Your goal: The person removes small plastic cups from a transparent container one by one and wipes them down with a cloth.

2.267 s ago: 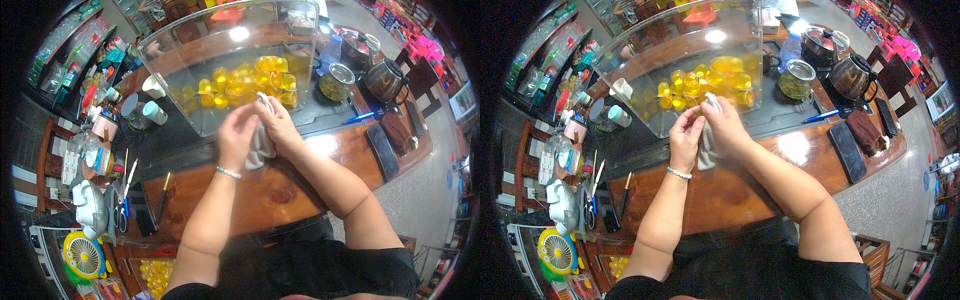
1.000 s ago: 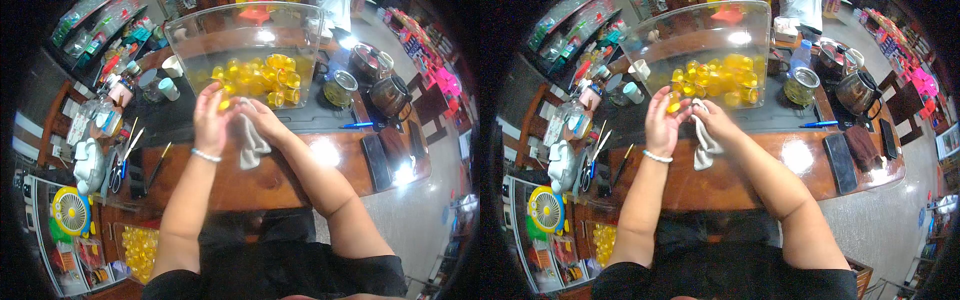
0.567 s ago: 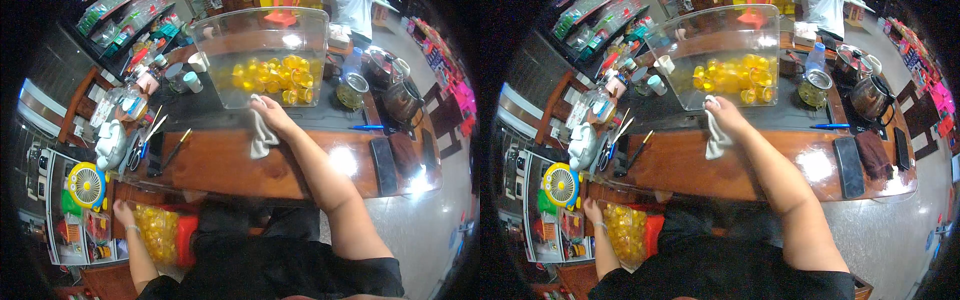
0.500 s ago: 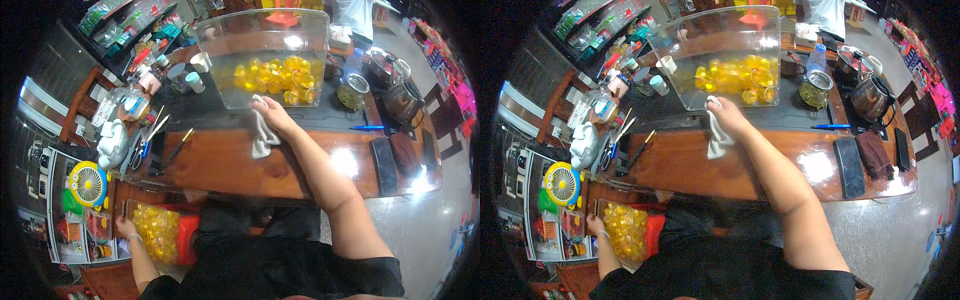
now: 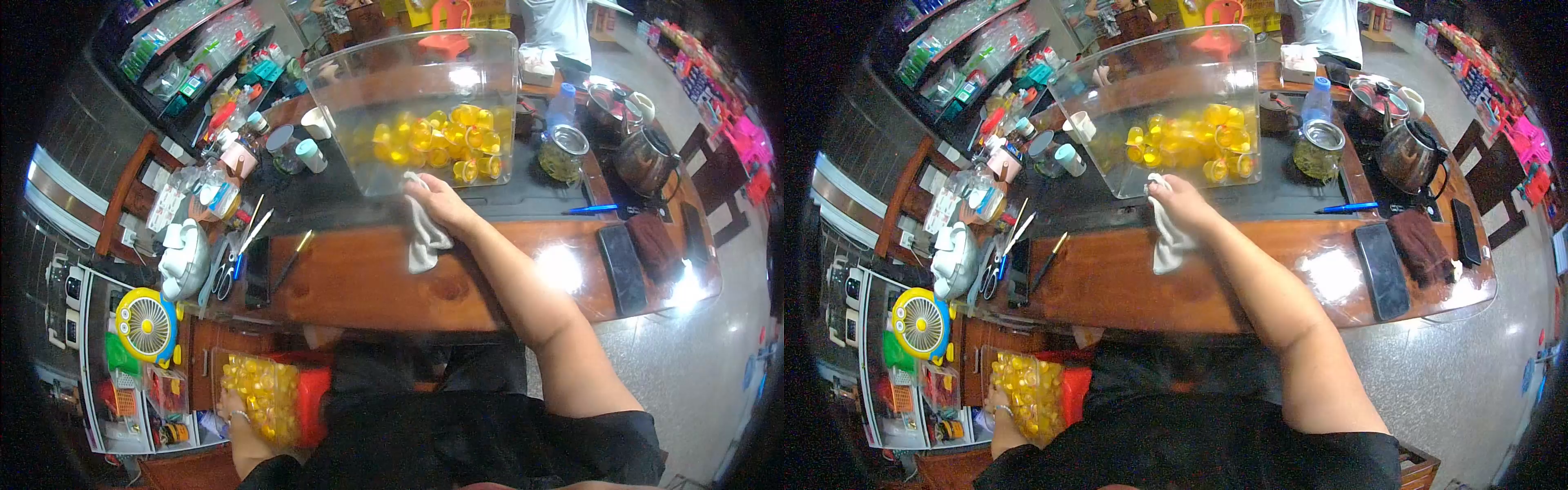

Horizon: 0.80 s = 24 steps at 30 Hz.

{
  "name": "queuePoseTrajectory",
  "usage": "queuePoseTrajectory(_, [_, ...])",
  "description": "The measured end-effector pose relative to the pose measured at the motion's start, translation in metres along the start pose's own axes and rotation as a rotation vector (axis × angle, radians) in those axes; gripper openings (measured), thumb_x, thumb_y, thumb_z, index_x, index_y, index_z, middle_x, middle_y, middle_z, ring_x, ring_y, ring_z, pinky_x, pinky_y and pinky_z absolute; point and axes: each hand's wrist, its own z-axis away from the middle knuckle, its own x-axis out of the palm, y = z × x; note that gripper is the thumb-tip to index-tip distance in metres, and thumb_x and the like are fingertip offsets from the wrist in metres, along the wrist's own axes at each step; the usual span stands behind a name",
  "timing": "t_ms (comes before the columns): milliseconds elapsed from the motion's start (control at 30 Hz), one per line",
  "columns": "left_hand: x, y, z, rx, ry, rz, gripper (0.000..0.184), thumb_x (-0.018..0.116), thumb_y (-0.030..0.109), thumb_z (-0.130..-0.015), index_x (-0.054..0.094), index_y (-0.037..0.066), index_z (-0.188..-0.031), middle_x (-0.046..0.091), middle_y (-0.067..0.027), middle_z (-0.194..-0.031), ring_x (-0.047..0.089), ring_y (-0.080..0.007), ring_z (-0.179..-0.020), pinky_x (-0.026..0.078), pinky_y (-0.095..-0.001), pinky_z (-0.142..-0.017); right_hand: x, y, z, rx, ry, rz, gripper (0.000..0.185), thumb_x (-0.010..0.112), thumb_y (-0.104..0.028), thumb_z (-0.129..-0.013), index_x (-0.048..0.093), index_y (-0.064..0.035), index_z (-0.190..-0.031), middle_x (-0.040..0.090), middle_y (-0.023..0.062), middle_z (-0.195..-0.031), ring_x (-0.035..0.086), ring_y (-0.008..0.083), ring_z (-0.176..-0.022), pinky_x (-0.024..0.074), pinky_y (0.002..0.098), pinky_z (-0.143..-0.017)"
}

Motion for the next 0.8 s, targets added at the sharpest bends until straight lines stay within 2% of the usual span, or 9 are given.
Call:
queuePoseTrajectory(67, [0.003, 0.0, -0.02, 0.053, -0.137, -0.091, 0.053, 0.037, 0.053, -0.09, 0.04, 0.03, -0.137, 0.044, -0.0181, -0.135, 0.03, -0.0378, -0.13, 0.026, -0.0527, -0.103, 0.002, -0.009, 0.007, 0.001, 0.016, -0.004, 0.033, 0.054, -0.03, -0.092, 0.057, 0.0002, -0.106, 0.062, 0.0063, -0.094, 0.053, 0.014, -0.086, 0.0439, 0.0304, -0.077])
queuePoseTrajectory(167, [-0.016, 0.022, -0.002, -0.113, -0.054, -0.074, 0.048, 0.043, 0.047, -0.09, 0.048, 0.024, -0.132, 0.047, -0.0153, -0.133, 0.039, -0.0376, -0.123, 0.032, -0.0551, -0.098, 0.007, -0.023, 0.014, 0.004, 0.01, -0.067, 0.03, 0.054, -0.028, -0.092, 0.057, -0.0006, -0.104, 0.06, 0.0045, -0.091, 0.052, 0.0116, -0.084, 0.0435, 0.0287, -0.075])
queuePoseTrajectory(267, [-0.089, 0.064, 0.056, -0.023, 0.241, 0.079, 0.04, 0.051, 0.04, -0.089, 0.057, 0.016, -0.121, 0.052, -0.0149, -0.125, 0.047, -0.0369, -0.115, 0.039, -0.0518, -0.092, 0.006, -0.024, 0.015, 0.019, -0.006, -0.133, 0.03, 0.055, -0.026, -0.091, 0.057, -0.0016, -0.109, 0.059, 0.0013, -0.093, 0.053, 0.0095, -0.083, 0.0442, 0.0254, -0.074])
queuePoseTrajectory(333, [-0.112, 0.091, 0.056, 0.361, 0.554, 0.33, 0.032, 0.059, 0.031, -0.086, 0.062, 0.01, -0.11, 0.056, -0.0158, -0.115, 0.051, -0.0352, -0.108, 0.044, -0.0474, -0.086, 0.003, -0.023, 0.012, 0.047, -0.009, -0.194, 0.03, 0.054, -0.026, -0.092, 0.057, -0.0017, -0.109, 0.059, 0.0009, -0.092, 0.053, 0.0093, -0.082, 0.0443, 0.0249, -0.073])
queuePoseTrajectory(400, [-0.15, 0.146, 0.073, 0.744, 0.758, 0.537, 0.024, 0.06, 0.021, -0.086, 0.061, 0.005, -0.105, 0.057, -0.0139, -0.109, 0.052, -0.0331, -0.103, 0.042, -0.0431, -0.089, 0.001, -0.013, 0.005, 0.015, 0.027, -0.23, 0.032, 0.049, -0.032, -0.094, 0.058, -0.0024, -0.103, 0.06, 0.0027, -0.087, 0.056, 0.0113, -0.074, 0.0464, 0.0259, -0.067])
queuePoseTrajectory(500, [-0.216, 0.255, 0.154, 1.046, 0.577, 0.992, 0.015, 0.06, 0.006, -0.084, 0.062, 0.001, -0.098, 0.059, -0.0127, -0.103, 0.056, -0.0262, -0.098, 0.043, -0.0356, -0.09, 0.0, -0.023, 0.009, 0.143, 0.043, -0.486, 0.039, 0.043, -0.04, -0.096, 0.058, -0.004, -0.098, 0.061, 0.0055, -0.081, 0.057, 0.0145, -0.066, 0.0476, 0.0284, -0.06])
queuePoseTrajectory(600, [-0.265, 0.354, 0.257, 1.485, 0.462, 1.078, 0.02, 0.063, 0.003, -0.08, 0.064, 0.003, -0.1, 0.062, -0.0113, -0.102, 0.058, -0.0245, -0.099, 0.043, -0.0333, -0.091, 0.0, -0.014, 0.002, 0.142, 0.098, -0.7, 0.044, 0.039, -0.046, -0.096, 0.057, -0.0058, -0.095, 0.061, 0.0076, -0.077, 0.058, 0.0178, -0.062, 0.0475, 0.0306, -0.056])
queuePoseTrajectory(700, [-0.272, 0.451, 0.316, 1.745, 0.358, 0.982, 0.032, 0.067, 0.009, -0.077, 0.062, 0.004, -0.108, 0.062, -0.0128, -0.112, 0.056, -0.0286, -0.106, 0.041, -0.0358, -0.096, 0.004, -0.03, 0.01, 0.155, 0.165, -0.649, 0.042, 0.034, -0.039, -0.099, 0.057, -0.0063, -0.085, 0.058, 0.0059, -0.067, 0.054, 0.0161, -0.056, 0.0436, 0.0284, -0.053])
queuePoseTrajectory(800, [-0.248, 0.546, 0.346, 1.852, 0.426, 0.874, 0.043, 0.067, 0.014, -0.075, 0.057, 0.006, -0.117, 0.059, -0.0151, -0.115, 0.051, -0.031, -0.113, 0.038, -0.0386, -0.1, 0.009, -0.032, 0.004, 0.132, 0.273, -0.798, 0.041, 0.036, -0.04, -0.098, 0.057, -0.006, -0.087, 0.059, 0.0066, -0.068, 0.054, 0.0166, -0.056, 0.044, 0.0294, -0.053])
